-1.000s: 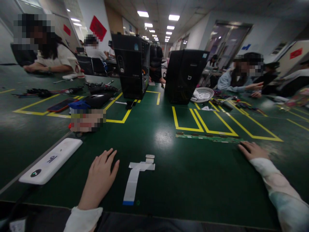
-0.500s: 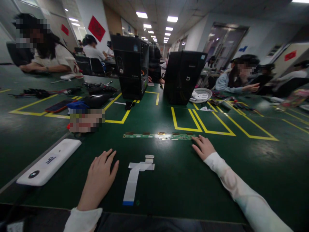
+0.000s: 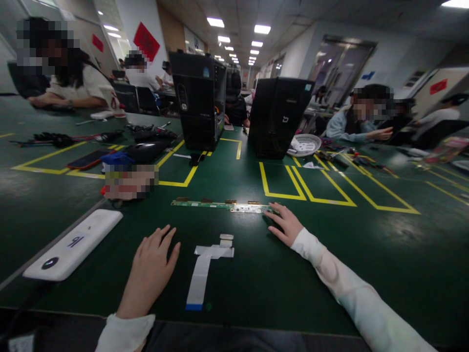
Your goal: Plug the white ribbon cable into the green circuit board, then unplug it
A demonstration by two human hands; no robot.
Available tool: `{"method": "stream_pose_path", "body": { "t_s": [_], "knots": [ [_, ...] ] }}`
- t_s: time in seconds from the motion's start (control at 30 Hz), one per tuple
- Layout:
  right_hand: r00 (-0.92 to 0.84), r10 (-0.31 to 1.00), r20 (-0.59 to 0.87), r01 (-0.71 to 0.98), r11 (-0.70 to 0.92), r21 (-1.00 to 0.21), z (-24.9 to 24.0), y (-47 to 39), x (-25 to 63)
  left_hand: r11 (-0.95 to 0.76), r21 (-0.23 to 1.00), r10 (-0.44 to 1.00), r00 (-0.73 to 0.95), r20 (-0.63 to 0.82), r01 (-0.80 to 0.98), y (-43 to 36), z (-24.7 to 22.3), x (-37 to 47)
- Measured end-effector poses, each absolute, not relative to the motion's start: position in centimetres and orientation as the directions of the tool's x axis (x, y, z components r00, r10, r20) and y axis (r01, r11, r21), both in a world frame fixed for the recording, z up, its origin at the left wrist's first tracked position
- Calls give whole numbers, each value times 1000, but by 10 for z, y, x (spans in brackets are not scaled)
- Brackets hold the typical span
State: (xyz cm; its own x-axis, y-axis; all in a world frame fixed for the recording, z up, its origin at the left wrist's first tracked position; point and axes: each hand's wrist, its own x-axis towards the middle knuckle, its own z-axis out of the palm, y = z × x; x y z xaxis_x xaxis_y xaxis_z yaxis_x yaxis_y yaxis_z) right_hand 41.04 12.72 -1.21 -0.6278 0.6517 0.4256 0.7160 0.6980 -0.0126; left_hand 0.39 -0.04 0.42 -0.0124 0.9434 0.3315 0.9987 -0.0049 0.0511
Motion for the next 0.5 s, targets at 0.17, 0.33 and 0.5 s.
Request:
{"method": "stream_pose_path", "body": {
  "t_s": [0.17, 0.33, 0.5],
  "knots": [
    [-645, 662, 382, 705, 708, -35, -13, 136, 393, -7, 86, 939, -23, 343, 996, 0, 4, 3],
    [-630, 649, 427, 689, 721, -79, -15, 135, 379, -120, 182, 934, 49, 353, 976, 0, 9, 6],
    [-632, 619, 466, 649, 751, -119, -14, 130, 367, -440, 284, 890, 371, 266, 852, -8, 33, 33]
  ]
}}
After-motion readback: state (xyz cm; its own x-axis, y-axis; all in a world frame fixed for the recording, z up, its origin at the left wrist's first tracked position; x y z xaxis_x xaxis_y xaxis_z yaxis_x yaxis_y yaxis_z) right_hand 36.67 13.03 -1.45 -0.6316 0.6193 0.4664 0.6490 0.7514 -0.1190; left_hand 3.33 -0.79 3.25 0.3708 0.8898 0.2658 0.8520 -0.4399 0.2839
